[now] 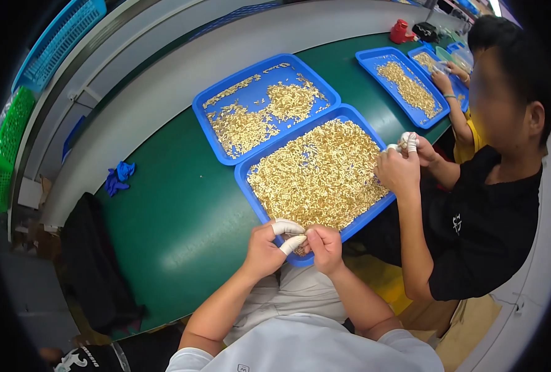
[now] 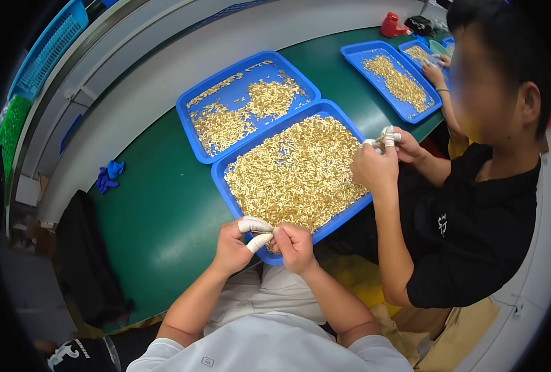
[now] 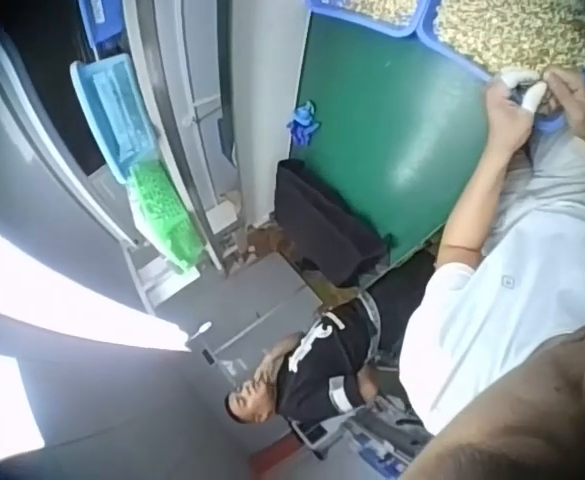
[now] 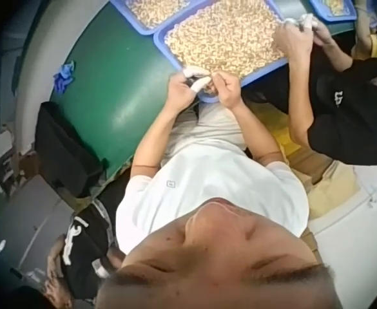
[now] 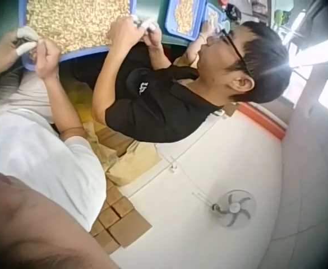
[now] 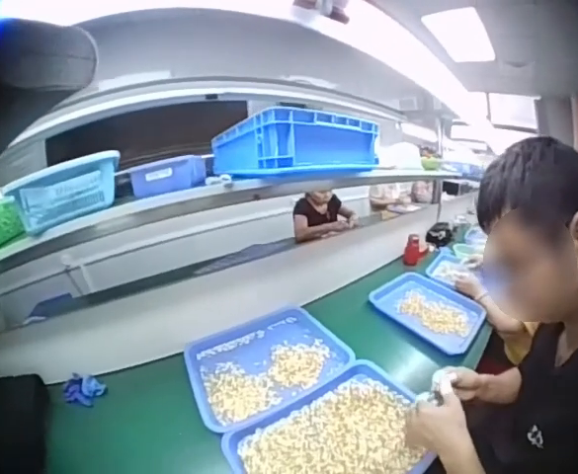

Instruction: Sorting and inspecting small seeds or parts into containers at a manual workstation.

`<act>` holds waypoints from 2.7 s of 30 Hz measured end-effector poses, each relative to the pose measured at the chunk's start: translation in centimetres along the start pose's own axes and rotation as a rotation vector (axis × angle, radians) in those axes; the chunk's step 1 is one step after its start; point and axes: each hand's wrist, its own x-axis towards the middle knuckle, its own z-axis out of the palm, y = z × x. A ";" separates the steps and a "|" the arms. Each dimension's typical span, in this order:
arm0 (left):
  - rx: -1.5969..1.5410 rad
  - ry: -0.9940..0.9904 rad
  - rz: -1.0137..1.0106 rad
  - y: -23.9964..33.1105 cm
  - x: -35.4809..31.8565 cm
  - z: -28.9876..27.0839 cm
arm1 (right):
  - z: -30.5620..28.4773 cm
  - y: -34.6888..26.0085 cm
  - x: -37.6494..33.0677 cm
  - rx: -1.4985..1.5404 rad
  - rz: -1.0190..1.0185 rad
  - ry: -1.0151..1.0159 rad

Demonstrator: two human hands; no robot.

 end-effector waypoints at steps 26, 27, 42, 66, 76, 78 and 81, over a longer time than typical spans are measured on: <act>-0.149 -0.141 0.140 -1.3 1.9 -0.2 | -0.2 -0.2 -0.1 0.002 0.075 0.033; -0.144 -0.142 0.152 -1.8 1.7 -0.3 | -0.1 -0.1 0.0 0.003 0.063 0.033; -0.191 -0.064 0.055 -1.7 0.9 -0.3 | -0.2 0.1 -0.3 0.014 0.051 0.079; -0.328 -0.186 -0.070 -2.8 1.5 -0.2 | -0.6 -0.6 0.2 -0.138 -0.011 0.113; -0.192 -0.098 0.028 -2.5 1.6 0.0 | -0.6 -0.6 0.3 -0.138 -0.028 0.121; -0.152 -0.079 0.054 -2.3 1.7 0.0 | -0.6 -0.5 0.4 -0.148 -0.034 0.109; -0.097 -0.077 0.094 -1.9 1.4 0.2 | -0.8 -0.8 0.3 -0.194 -0.062 0.069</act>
